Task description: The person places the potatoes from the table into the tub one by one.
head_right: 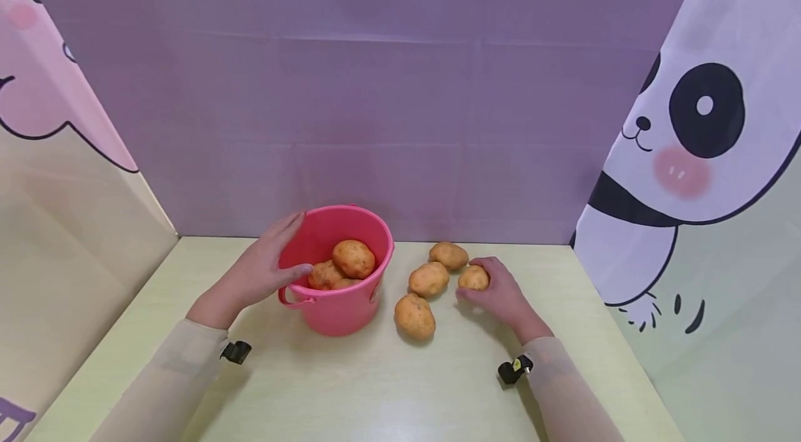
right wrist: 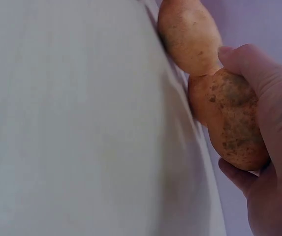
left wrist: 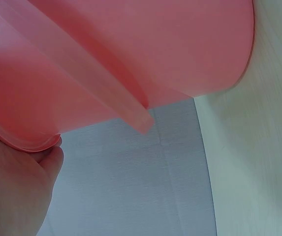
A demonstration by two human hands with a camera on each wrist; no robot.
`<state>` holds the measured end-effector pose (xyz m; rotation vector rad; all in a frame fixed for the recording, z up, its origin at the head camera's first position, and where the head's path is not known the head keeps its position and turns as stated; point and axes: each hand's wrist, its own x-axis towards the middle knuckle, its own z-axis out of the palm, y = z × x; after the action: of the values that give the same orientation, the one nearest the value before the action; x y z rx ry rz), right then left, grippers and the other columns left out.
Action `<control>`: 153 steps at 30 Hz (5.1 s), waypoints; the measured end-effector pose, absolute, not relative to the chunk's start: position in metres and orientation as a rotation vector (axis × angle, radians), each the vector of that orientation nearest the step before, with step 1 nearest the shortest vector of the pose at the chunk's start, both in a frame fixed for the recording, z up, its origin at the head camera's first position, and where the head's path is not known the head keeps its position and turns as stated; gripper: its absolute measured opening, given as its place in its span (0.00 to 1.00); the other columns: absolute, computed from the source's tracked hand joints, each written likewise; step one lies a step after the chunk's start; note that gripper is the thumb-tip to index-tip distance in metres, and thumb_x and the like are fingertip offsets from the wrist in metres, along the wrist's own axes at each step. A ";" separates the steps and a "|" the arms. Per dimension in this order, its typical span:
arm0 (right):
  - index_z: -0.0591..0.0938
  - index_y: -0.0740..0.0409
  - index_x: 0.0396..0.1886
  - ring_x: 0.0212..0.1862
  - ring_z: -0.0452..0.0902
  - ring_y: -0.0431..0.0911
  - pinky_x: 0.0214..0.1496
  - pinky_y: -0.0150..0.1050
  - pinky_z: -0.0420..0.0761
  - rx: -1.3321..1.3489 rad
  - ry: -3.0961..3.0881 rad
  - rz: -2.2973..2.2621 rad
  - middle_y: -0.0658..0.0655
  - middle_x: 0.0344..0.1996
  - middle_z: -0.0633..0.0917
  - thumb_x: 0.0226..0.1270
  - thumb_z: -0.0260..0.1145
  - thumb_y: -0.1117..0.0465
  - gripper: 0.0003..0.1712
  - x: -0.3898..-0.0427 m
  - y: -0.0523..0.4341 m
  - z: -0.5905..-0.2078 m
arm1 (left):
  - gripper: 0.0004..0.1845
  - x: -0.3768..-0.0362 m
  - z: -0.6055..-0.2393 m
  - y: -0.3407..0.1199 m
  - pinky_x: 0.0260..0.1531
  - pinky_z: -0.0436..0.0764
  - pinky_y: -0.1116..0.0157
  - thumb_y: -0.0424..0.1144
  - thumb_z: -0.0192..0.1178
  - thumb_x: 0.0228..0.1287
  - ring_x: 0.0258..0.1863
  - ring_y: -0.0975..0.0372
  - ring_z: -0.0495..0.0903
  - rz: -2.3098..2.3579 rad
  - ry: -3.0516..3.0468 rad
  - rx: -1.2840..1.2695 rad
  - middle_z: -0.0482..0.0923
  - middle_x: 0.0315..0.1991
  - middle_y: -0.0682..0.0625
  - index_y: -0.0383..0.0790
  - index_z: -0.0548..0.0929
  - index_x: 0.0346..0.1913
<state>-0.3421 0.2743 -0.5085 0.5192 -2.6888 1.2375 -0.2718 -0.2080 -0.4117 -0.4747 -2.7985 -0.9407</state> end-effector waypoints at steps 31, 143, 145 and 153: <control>0.80 0.64 0.70 0.56 0.83 0.54 0.57 0.47 0.86 0.727 -2.582 1.299 0.62 0.62 0.81 0.65 0.86 0.61 0.37 -0.338 0.239 -0.450 | 0.65 -0.270 -0.413 -0.208 0.58 0.87 0.35 0.57 0.80 0.62 0.86 0.38 0.54 -0.930 -2.806 -0.471 0.50 0.90 0.39 0.41 0.51 0.91; 0.79 0.55 0.65 0.58 0.78 0.44 0.60 0.39 0.86 1.483 -2.429 1.246 0.52 0.58 0.80 0.64 0.84 0.55 0.33 -0.350 0.027 -0.363 | 0.64 -0.274 -0.415 -0.213 0.66 0.82 0.35 0.67 0.73 0.65 0.85 0.39 0.56 -0.887 -2.749 -0.562 0.53 0.89 0.38 0.36 0.53 0.90; 0.80 0.55 0.64 0.58 0.78 0.44 0.60 0.39 0.86 1.495 -2.426 1.229 0.51 0.58 0.81 0.64 0.84 0.55 0.33 -0.349 0.024 -0.363 | 0.63 -0.273 -0.415 -0.213 0.67 0.80 0.35 0.66 0.73 0.65 0.85 0.39 0.56 -0.887 -2.745 -0.570 0.53 0.89 0.38 0.36 0.53 0.90; 0.79 0.50 0.66 0.59 0.78 0.42 0.59 0.37 0.86 1.499 -2.495 1.188 0.48 0.59 0.80 0.65 0.84 0.50 0.34 -0.348 0.021 -0.365 | 0.63 -0.273 -0.415 -0.214 0.75 0.70 0.33 0.67 0.72 0.67 0.87 0.40 0.52 -0.890 -2.741 -0.581 0.52 0.89 0.38 0.36 0.52 0.90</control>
<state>-0.3483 0.0207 -0.3650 1.4990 -2.4953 1.1876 -0.2729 -0.2137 -0.4154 -0.5812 -2.7411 -0.8896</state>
